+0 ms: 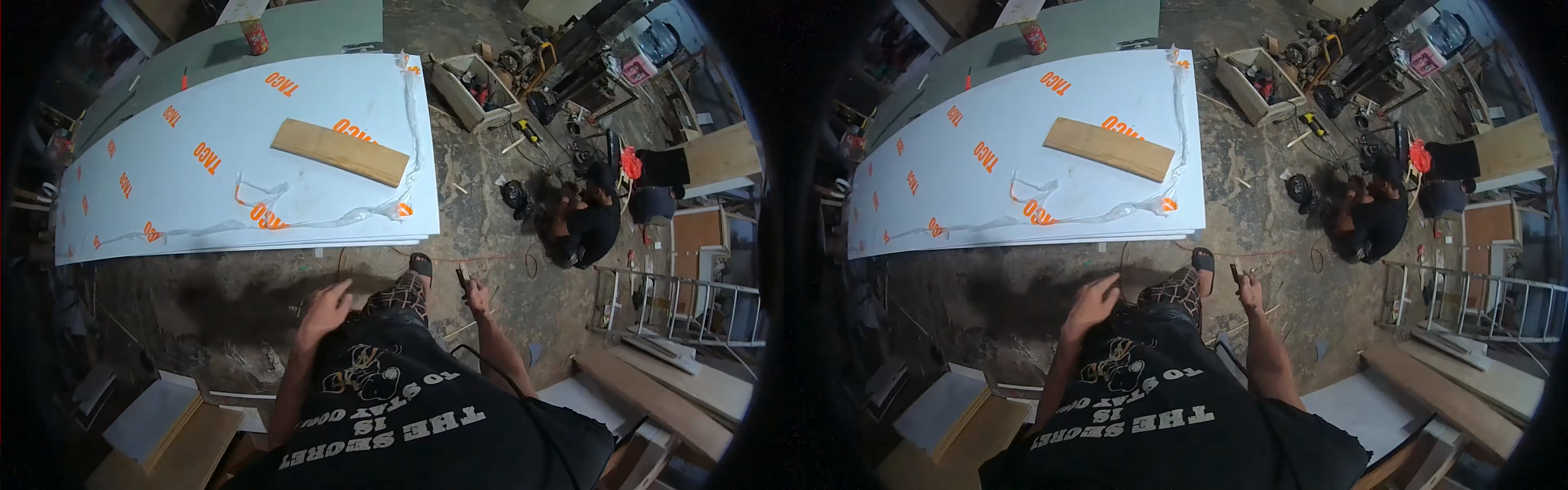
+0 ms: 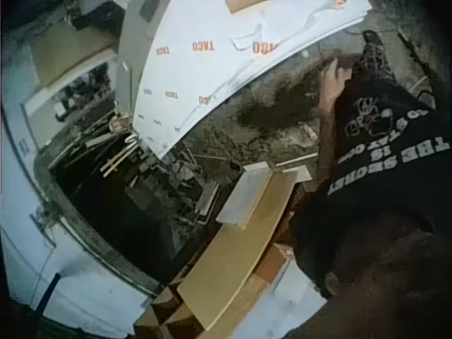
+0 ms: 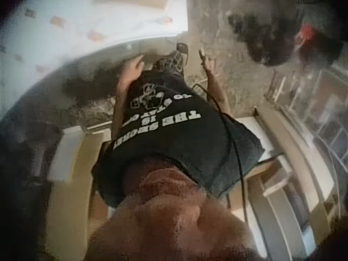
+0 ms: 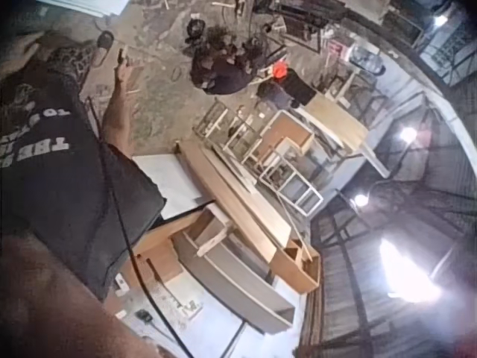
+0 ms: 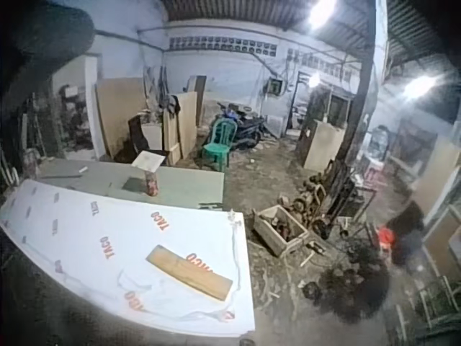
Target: The person applies adhesive to the edge of a large white board using a small piece of wood, then uses a sanding block to smooth the edge of the board.
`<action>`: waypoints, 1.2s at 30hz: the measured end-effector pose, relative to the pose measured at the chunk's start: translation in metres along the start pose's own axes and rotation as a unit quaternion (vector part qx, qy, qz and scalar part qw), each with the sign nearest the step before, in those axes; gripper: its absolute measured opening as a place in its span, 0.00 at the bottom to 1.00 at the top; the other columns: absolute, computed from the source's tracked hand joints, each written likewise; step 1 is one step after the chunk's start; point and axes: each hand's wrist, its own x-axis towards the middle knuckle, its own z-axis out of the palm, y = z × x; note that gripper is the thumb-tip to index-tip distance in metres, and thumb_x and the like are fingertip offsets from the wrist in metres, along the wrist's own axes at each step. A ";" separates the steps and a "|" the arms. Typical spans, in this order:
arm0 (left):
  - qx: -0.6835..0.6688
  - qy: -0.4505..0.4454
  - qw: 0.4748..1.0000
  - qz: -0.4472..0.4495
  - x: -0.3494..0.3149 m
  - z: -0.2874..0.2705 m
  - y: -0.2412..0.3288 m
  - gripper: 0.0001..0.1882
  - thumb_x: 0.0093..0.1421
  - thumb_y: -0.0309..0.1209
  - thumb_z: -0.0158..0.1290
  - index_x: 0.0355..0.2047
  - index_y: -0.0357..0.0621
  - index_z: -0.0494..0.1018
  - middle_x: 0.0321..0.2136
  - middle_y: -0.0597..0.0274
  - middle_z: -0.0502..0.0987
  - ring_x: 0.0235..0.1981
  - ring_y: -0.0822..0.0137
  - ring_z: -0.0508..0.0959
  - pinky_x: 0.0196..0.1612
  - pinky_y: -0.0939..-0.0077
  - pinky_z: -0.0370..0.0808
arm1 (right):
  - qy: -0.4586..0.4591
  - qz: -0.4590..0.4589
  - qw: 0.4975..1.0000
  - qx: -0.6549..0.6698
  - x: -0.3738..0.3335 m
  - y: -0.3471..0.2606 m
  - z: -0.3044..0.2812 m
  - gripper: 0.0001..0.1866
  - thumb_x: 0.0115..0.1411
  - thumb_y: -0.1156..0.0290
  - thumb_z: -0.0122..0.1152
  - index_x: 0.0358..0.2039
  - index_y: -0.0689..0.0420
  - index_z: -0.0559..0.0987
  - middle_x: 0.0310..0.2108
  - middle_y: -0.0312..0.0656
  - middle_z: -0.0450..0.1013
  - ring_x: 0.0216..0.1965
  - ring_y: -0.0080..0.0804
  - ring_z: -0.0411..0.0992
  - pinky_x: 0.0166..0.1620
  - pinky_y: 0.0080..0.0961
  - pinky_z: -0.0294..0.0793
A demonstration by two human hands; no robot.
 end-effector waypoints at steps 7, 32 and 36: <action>-0.041 0.051 0.998 0.012 -0.013 -0.082 -0.047 0.23 0.66 0.34 0.55 0.59 0.38 0.75 0.53 0.38 0.79 0.55 0.41 0.78 0.60 0.56 0.73 | 0.040 0.019 0.984 0.172 -0.052 -0.026 0.077 0.22 0.69 0.54 0.49 0.44 0.59 0.80 0.33 0.39 0.75 0.31 0.30 0.75 0.36 0.32 0.73; 0.169 0.079 0.950 0.249 0.126 -0.153 -0.058 0.09 0.60 0.32 0.63 0.41 0.47 0.81 0.34 0.60 0.78 0.38 0.54 0.78 0.44 0.58 0.73 | 0.332 -0.164 0.906 0.206 -0.084 -0.170 0.135 0.23 0.72 0.63 0.54 0.63 0.61 0.73 0.51 0.50 0.76 0.46 0.35 0.76 0.50 0.35 0.77; 0.182 0.033 0.941 0.284 0.142 -0.167 -0.047 0.04 0.64 0.31 0.58 0.33 0.46 0.76 0.32 0.58 0.76 0.36 0.52 0.77 0.40 0.57 0.73 | 0.331 -0.273 0.902 -0.034 -0.095 -0.198 0.134 0.29 0.68 0.67 0.60 0.68 0.61 0.68 0.60 0.55 0.71 0.58 0.49 0.73 0.61 0.40 0.71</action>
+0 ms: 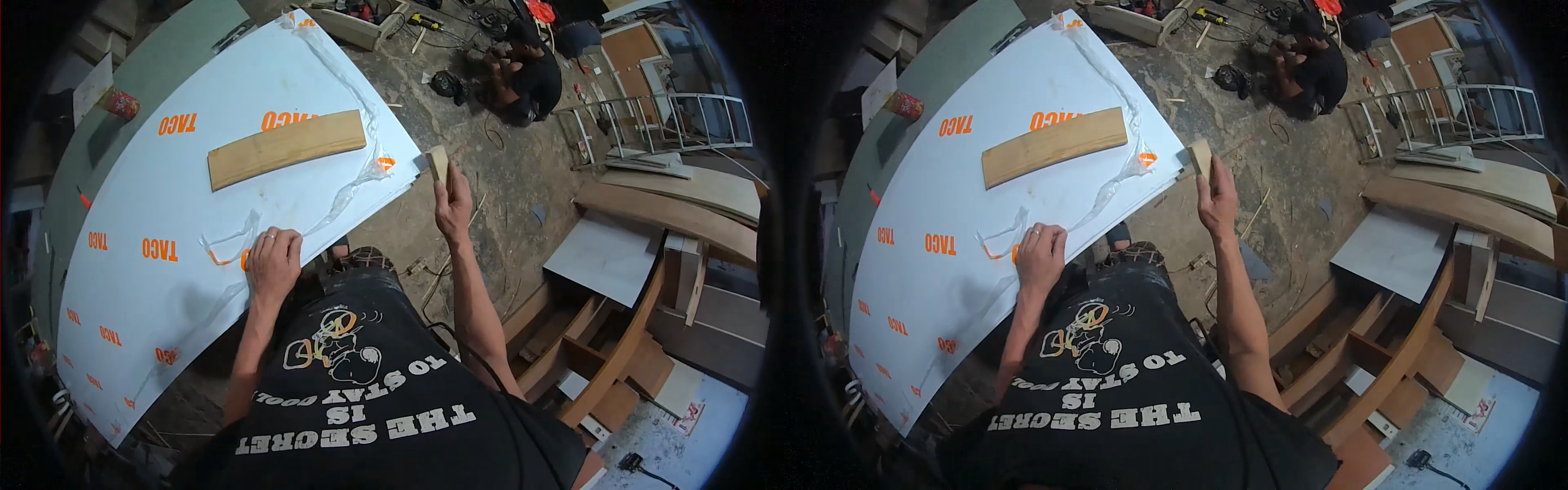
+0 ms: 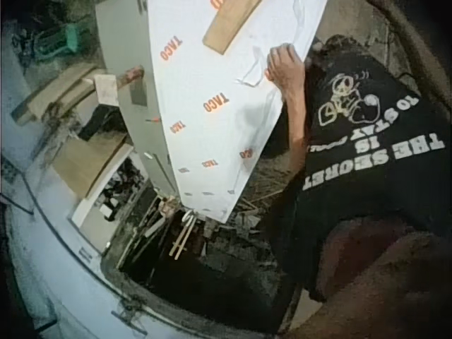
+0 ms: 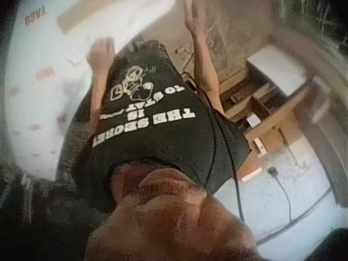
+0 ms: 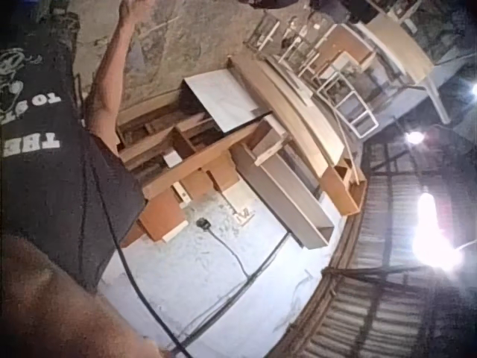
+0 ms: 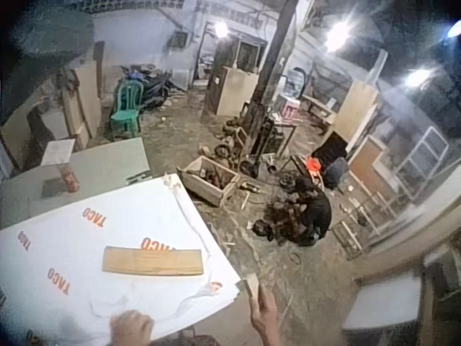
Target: The person applies adhesive to the edge of a large white board using a small piece of wood, then uses a sanding block to smooth the edge of the board.
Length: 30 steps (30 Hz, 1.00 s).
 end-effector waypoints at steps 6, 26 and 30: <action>-0.004 -0.016 1.000 0.004 0.016 -0.001 -0.021 0.05 0.67 0.32 0.55 0.37 0.45 0.74 0.35 0.56 0.75 0.38 0.48 0.79 0.40 0.53 0.77 | 0.002 -0.036 0.996 -0.085 0.012 -0.018 0.011 0.29 0.67 0.67 0.63 0.67 0.61 0.69 0.55 0.56 0.72 0.56 0.52 0.71 0.59 0.41 0.73; -0.070 -0.070 0.995 0.011 0.020 0.009 -0.036 0.10 0.73 0.35 0.47 0.41 0.40 0.70 0.32 0.44 0.80 0.34 0.38 0.80 0.36 0.46 0.74 | 0.155 0.195 0.963 0.098 -0.125 -0.022 0.003 0.29 0.72 0.63 0.58 0.68 0.64 0.69 0.54 0.51 0.75 0.51 0.36 0.76 0.51 0.33 0.76; -0.126 -0.079 0.989 0.013 0.011 0.005 -0.041 0.11 0.73 0.35 0.48 0.41 0.39 0.71 0.32 0.43 0.81 0.33 0.39 0.81 0.35 0.47 0.74 | 0.188 0.257 0.934 0.160 -0.117 -0.009 0.012 0.29 0.72 0.65 0.58 0.68 0.64 0.68 0.58 0.52 0.74 0.53 0.35 0.76 0.53 0.33 0.76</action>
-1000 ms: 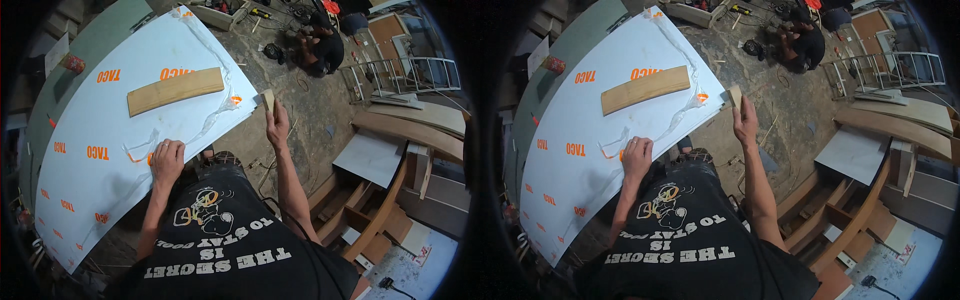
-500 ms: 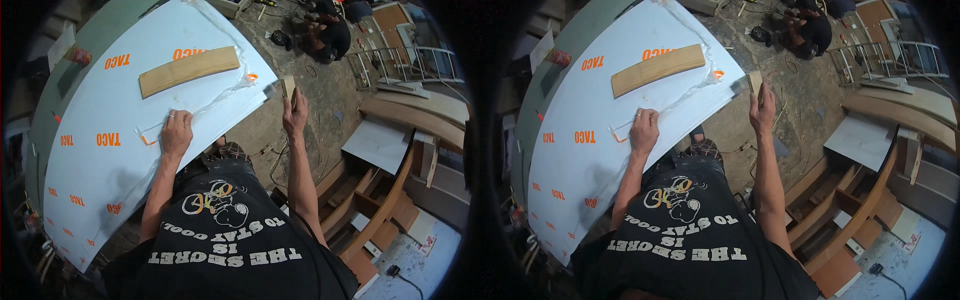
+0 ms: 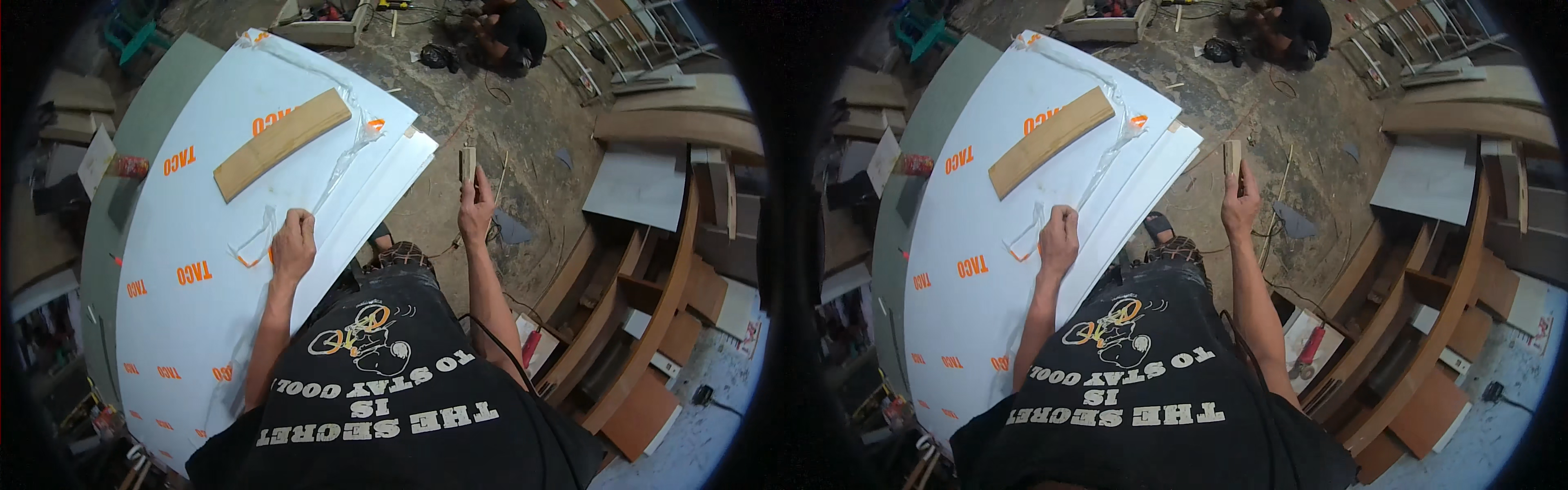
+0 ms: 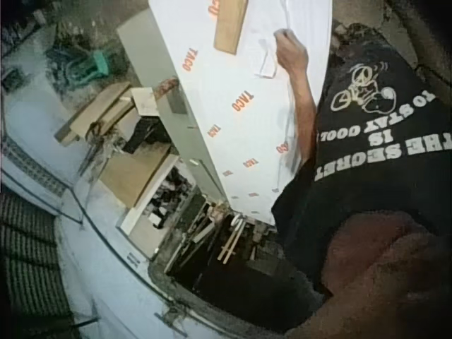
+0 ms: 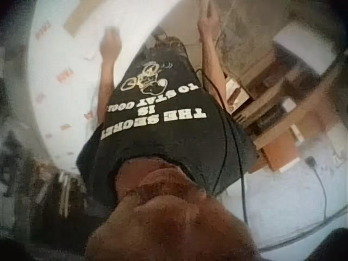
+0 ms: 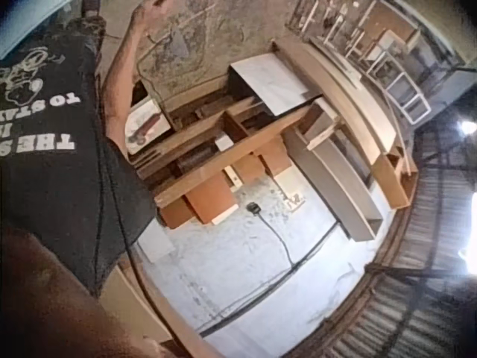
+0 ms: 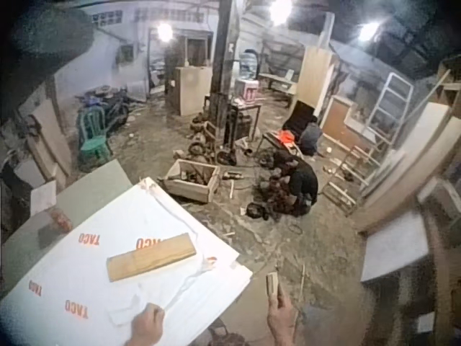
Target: The person applies adhesive to the edge of a large white board using a small piece of wood, then uses a sanding block to smooth the edge of the board.
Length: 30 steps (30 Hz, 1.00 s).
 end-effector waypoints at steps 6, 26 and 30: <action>-0.024 -0.050 0.997 -0.047 0.003 -0.010 0.011 0.10 0.73 0.34 0.49 0.41 0.39 0.71 0.29 0.46 0.79 0.30 0.44 0.79 0.34 0.52 0.73 | 0.028 -0.051 0.998 -0.002 0.011 0.015 0.001 0.29 0.73 0.62 0.57 0.70 0.62 0.67 0.52 0.46 0.78 0.41 0.26 0.75 0.44 0.27 0.76; -0.194 0.030 0.972 -0.129 0.023 0.001 -0.025 0.09 0.74 0.35 0.50 0.40 0.43 0.73 0.22 0.76 0.67 0.21 0.84 0.61 0.22 0.85 0.57 | 0.010 0.033 0.998 0.053 0.001 0.029 -0.008 0.29 0.71 0.63 0.59 0.67 0.67 0.69 0.62 0.56 0.72 0.61 0.39 0.72 0.61 0.32 0.72; -0.253 0.043 0.955 -0.149 0.028 0.002 -0.028 0.08 0.74 0.36 0.51 0.40 0.45 0.73 0.19 0.79 0.66 0.15 0.85 0.59 0.16 0.85 0.54 | 0.013 0.033 0.998 0.057 0.009 0.038 -0.022 0.29 0.71 0.62 0.59 0.67 0.66 0.69 0.62 0.56 0.72 0.61 0.41 0.73 0.61 0.33 0.72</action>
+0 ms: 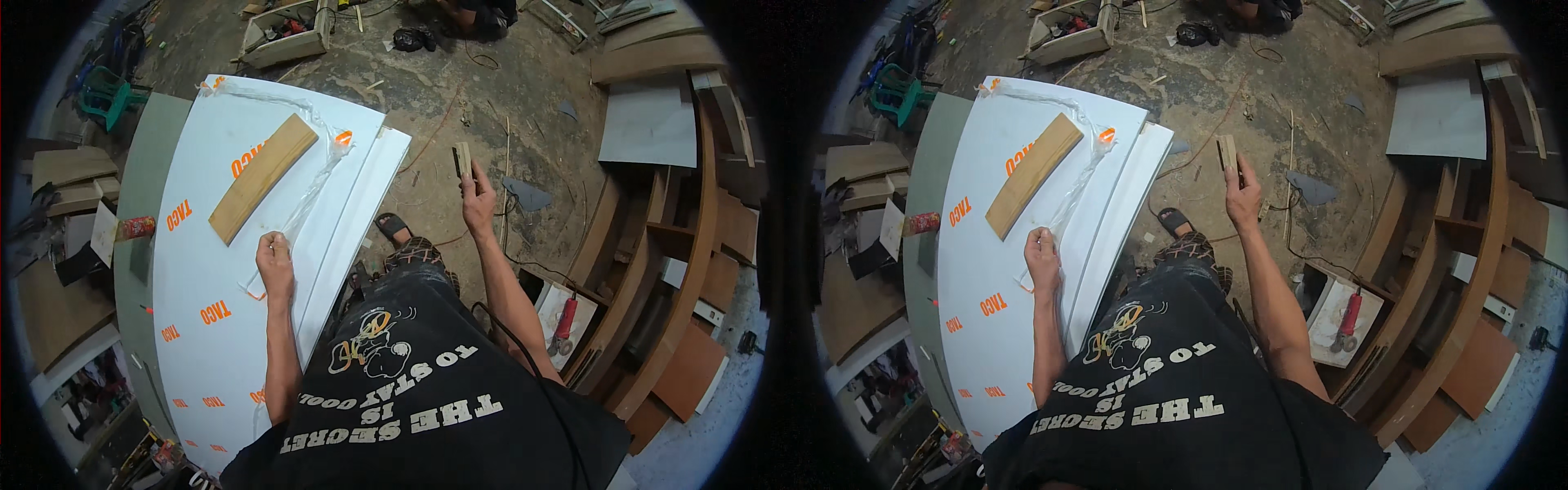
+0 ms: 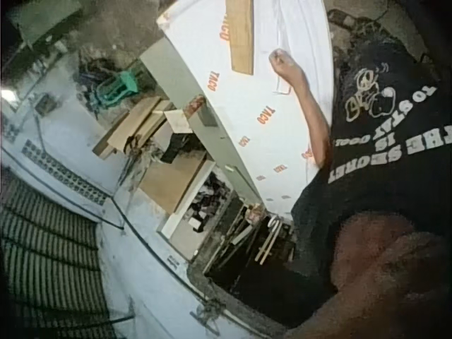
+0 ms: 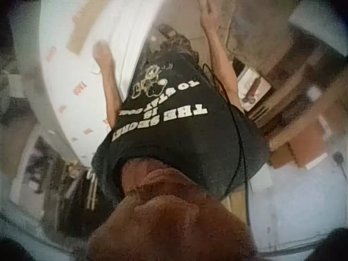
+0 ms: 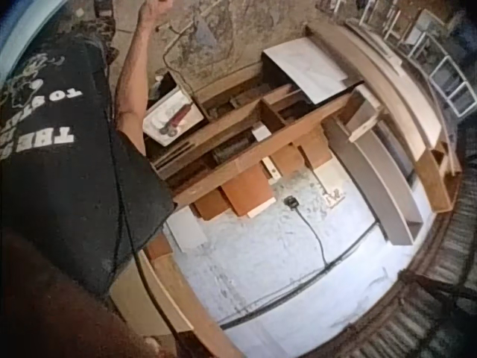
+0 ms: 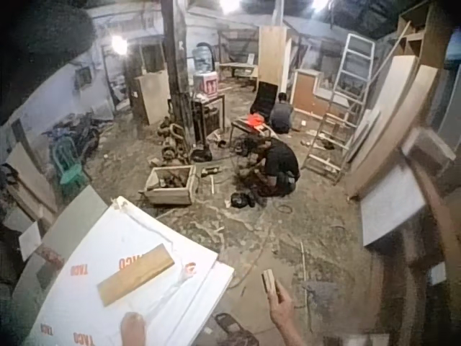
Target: The person applies adhesive to the edge of a large white board using a small piece of wood, then uses a sanding block to smooth the edge of the board.
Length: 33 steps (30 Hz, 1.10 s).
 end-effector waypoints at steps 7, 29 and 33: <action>-0.016 -0.045 0.998 -0.027 -0.006 -0.008 0.011 0.08 0.74 0.37 0.52 0.40 0.47 0.73 0.17 0.79 0.65 0.13 0.86 0.59 0.14 0.85 0.54 | 0.009 0.019 0.999 -0.026 0.000 0.012 -0.017 0.30 0.71 0.61 0.59 0.67 0.66 0.69 0.63 0.56 0.71 0.61 0.41 0.73 0.61 0.33 0.72; 0.348 -0.079 0.932 0.068 -0.029 0.009 0.067 0.17 0.66 0.38 0.57 0.50 0.42 0.75 0.27 0.56 0.77 0.30 0.57 0.78 0.35 0.60 0.74 | -0.063 -0.123 0.990 0.021 0.048 -0.089 0.089 0.28 0.70 0.67 0.61 0.66 0.67 0.70 0.60 0.54 0.73 0.59 0.39 0.74 0.60 0.31 0.73; 0.365 -0.104 0.912 0.157 -0.029 0.024 0.068 0.21 0.62 0.38 0.58 0.51 0.40 0.74 0.38 0.53 0.75 0.41 0.51 0.77 0.44 0.57 0.73 | -0.057 -0.072 0.994 0.050 0.055 -0.061 0.076 0.28 0.70 0.66 0.61 0.66 0.66 0.70 0.59 0.53 0.74 0.57 0.37 0.75 0.59 0.31 0.74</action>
